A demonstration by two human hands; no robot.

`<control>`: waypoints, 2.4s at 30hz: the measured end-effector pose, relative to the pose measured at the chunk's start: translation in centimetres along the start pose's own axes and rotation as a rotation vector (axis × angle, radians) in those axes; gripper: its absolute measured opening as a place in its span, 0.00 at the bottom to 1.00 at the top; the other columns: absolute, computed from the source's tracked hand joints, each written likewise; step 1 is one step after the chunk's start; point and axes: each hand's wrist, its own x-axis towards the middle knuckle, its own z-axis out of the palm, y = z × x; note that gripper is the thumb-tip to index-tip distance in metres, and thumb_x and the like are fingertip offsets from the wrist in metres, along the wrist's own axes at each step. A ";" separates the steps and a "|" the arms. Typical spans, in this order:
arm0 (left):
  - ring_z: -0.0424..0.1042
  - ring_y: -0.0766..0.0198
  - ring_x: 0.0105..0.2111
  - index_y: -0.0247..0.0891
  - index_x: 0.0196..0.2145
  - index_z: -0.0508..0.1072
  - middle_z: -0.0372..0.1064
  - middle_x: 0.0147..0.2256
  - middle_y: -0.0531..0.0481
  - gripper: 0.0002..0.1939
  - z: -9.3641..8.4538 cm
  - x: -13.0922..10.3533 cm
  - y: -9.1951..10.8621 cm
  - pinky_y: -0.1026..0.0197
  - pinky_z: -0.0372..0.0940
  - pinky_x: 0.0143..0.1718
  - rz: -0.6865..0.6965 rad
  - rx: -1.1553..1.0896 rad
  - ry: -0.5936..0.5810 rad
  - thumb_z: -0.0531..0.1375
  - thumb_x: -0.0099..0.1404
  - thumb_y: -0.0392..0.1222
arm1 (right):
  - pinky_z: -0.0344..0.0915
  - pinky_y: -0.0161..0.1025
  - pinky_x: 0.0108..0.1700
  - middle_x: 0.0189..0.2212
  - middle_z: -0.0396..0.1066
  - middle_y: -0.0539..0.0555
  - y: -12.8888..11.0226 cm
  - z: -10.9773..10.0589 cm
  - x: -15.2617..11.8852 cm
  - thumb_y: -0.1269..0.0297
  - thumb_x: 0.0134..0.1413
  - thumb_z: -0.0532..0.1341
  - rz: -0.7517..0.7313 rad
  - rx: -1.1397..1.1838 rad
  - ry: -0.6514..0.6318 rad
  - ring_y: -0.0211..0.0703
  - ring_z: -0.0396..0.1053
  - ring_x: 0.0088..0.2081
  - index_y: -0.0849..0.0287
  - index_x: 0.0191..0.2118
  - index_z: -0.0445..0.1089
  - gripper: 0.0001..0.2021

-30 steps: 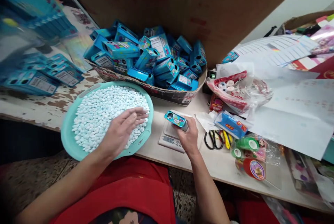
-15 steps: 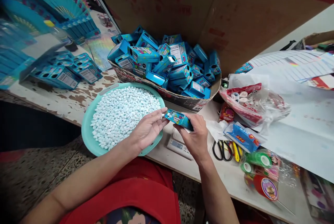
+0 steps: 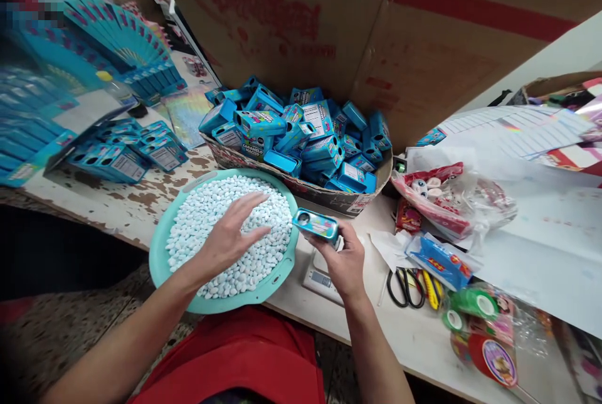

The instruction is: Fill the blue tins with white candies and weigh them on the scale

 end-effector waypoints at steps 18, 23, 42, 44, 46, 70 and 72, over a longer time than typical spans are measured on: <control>0.71 0.39 0.50 0.31 0.53 0.67 0.71 0.49 0.32 0.28 -15.9 0.8 -16.7 0.42 0.64 0.51 -0.747 0.519 0.649 0.63 0.58 0.50 | 0.64 0.59 0.59 0.62 0.59 0.62 -1.4 5.7 19.3 0.63 0.50 0.68 -0.684 -0.529 -0.044 0.61 0.59 0.62 0.53 0.62 0.62 0.32; 0.62 0.40 0.61 0.25 0.61 0.61 0.61 0.60 0.26 0.37 -15.2 4.0 -21.4 0.45 0.58 0.61 -0.786 0.460 0.707 0.63 0.58 0.45 | 0.61 0.58 0.60 0.59 0.67 0.62 -1.9 7.6 21.5 0.72 0.49 0.65 -0.768 -0.675 -0.183 0.61 0.63 0.59 0.55 0.56 0.64 0.27; 0.54 0.36 0.65 0.42 0.63 0.64 0.55 0.66 0.34 0.31 -1.2 -3.9 -6.0 0.33 0.56 0.61 0.354 0.671 -0.234 0.59 0.66 0.56 | 0.72 0.35 0.32 0.36 0.76 0.48 1.3 -6.1 4.4 0.59 0.31 0.76 0.572 0.485 0.255 0.38 0.74 0.32 0.54 0.42 0.74 0.26; 0.61 0.35 0.60 0.41 0.59 0.70 0.61 0.62 0.33 0.27 -0.6 -3.2 -5.8 0.35 0.62 0.56 0.362 0.741 -0.205 0.60 0.66 0.53 | 0.75 0.40 0.35 0.37 0.78 0.50 2.5 -7.6 1.2 0.54 0.34 0.77 0.688 0.531 0.263 0.42 0.76 0.34 0.54 0.40 0.75 0.24; 0.67 0.37 0.53 0.37 0.55 0.74 0.67 0.56 0.32 0.23 -0.3 -2.5 -5.7 0.38 0.65 0.50 0.358 0.795 -0.171 0.60 0.66 0.51 | 0.76 0.48 0.43 0.40 0.78 0.53 3.1 -8.8 -1.5 0.46 0.37 0.75 0.685 0.578 0.262 0.48 0.77 0.39 0.54 0.39 0.75 0.24; 0.62 0.70 0.18 0.36 0.34 0.69 0.69 0.27 0.50 0.11 -2.4 1.1 -2.3 0.70 0.50 0.14 -0.818 -1.076 0.253 0.63 0.51 0.37 | 0.50 0.27 0.15 0.26 0.75 0.45 2.5 -7.6 -1.8 0.50 0.35 0.74 0.428 0.548 0.397 0.29 0.60 0.18 0.56 0.33 0.73 0.20; 0.62 0.70 0.17 0.35 0.33 0.68 0.68 0.26 0.49 0.08 -2.7 1.3 -2.1 0.72 0.50 0.13 -0.862 -1.222 0.265 0.61 0.54 0.37 | 0.53 0.28 0.16 0.28 0.77 0.44 2.7 -7.3 -1.7 0.51 0.37 0.74 0.479 0.588 0.428 0.30 0.63 0.18 0.54 0.34 0.73 0.19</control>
